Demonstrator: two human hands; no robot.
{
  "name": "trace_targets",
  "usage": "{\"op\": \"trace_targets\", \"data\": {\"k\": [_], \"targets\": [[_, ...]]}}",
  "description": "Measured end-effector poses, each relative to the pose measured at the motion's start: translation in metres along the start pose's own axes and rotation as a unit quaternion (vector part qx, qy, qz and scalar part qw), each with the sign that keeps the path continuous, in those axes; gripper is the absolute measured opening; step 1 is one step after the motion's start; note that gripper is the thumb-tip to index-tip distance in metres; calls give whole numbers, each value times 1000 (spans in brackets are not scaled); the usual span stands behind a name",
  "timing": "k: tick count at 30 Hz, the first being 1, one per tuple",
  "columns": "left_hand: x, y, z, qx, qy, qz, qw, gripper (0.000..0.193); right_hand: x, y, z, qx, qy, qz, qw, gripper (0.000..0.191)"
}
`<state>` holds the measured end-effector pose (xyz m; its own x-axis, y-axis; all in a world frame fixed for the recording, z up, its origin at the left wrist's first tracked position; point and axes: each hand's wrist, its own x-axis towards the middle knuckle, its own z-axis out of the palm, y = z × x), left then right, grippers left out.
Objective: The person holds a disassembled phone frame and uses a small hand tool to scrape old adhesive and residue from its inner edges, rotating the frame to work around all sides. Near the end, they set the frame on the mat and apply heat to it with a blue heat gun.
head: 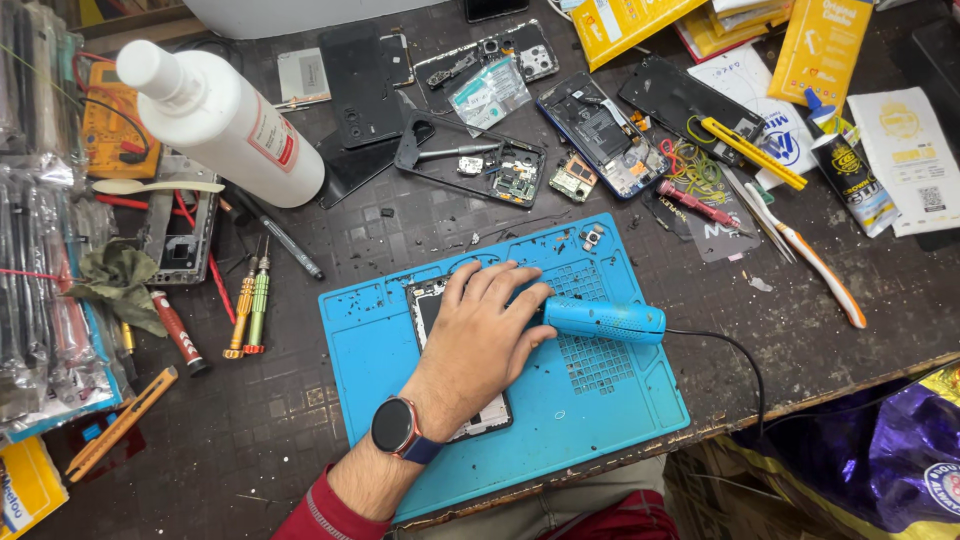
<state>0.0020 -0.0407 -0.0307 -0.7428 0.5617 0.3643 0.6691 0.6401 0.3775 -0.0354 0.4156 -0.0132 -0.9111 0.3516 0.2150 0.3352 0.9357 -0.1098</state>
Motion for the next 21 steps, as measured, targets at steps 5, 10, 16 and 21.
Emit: {"op": "trace_targets", "data": {"k": [5, 10, 16, 21], "targets": [[0, 0, 4, 0, -3, -1, 1000, 42, 2, -8, 12, -3, -2, -4, 1000, 44], [1, 0, 6, -2, -1, -1, 1000, 42, 3, -9, 18, -7, -3, -11, 1000, 43], [-1, -1, 9, -2, -4, 1, 1000, 43, 6, -7, 25, -15, -7, -17, 1000, 41], [-1, -1, 10, 2, -1, 5, 1000, 42, 8, 0, 31, -24, -7, -23, 999, 40]]}}
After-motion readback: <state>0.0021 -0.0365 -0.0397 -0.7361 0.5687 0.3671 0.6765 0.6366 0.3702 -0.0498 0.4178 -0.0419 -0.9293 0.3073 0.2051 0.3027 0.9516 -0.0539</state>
